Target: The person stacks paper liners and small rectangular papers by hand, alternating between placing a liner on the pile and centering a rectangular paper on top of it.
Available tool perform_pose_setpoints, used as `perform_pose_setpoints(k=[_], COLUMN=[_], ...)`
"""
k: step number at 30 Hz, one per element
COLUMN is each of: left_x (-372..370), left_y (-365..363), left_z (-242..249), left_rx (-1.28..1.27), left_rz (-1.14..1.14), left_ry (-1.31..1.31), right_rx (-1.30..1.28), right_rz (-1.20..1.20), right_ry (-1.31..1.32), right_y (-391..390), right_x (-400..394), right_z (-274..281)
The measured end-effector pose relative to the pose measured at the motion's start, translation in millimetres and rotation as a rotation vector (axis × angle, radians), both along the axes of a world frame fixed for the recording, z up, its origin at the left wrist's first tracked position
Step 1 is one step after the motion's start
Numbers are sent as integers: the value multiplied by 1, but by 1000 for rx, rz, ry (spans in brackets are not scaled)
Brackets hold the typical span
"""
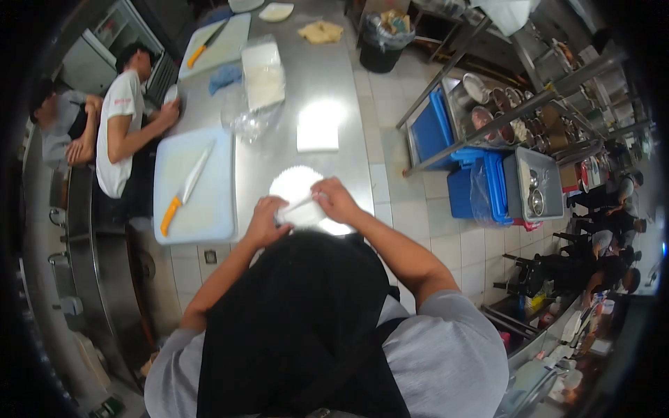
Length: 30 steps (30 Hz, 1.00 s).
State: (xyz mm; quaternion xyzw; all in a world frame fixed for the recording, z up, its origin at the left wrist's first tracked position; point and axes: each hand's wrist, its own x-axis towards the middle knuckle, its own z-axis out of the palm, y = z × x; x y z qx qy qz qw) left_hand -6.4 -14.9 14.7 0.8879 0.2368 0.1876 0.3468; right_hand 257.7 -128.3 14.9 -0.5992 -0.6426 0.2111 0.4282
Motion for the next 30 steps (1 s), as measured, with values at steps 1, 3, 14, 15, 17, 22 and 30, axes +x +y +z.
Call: perform_pose_setpoints(k=[1, 3, 14, 15, 17, 22, 30], left_x=[-1, 1, 10, 9, 9, 12, 15], left_y=[0, -1, 8, 7, 9, 10, 10], left_z=[0, -3, -14, -15, -15, -30, -30], left_rx=[6, 0, -155, -157, -199, -269, -339], left_rz=[12, 69, 192, 192, 206, 324, 344], left_ry=[-36, -76, -206, -201, -168, -112, -99], right_rx=[-21, -122, -52, -54, -257, -306, -218], right_rz=[-34, -87, 9, 8, -79, -119, -164], right_ry=[38, 126, 44, 49, 137, 157, 180], right_y=[0, -2, -1, -1, -1, 3, -1], right_x=[-3, -6, -3, -5, -6, -4, -11], right_z=[2, -2, -8, -6, -2, -11, -23])
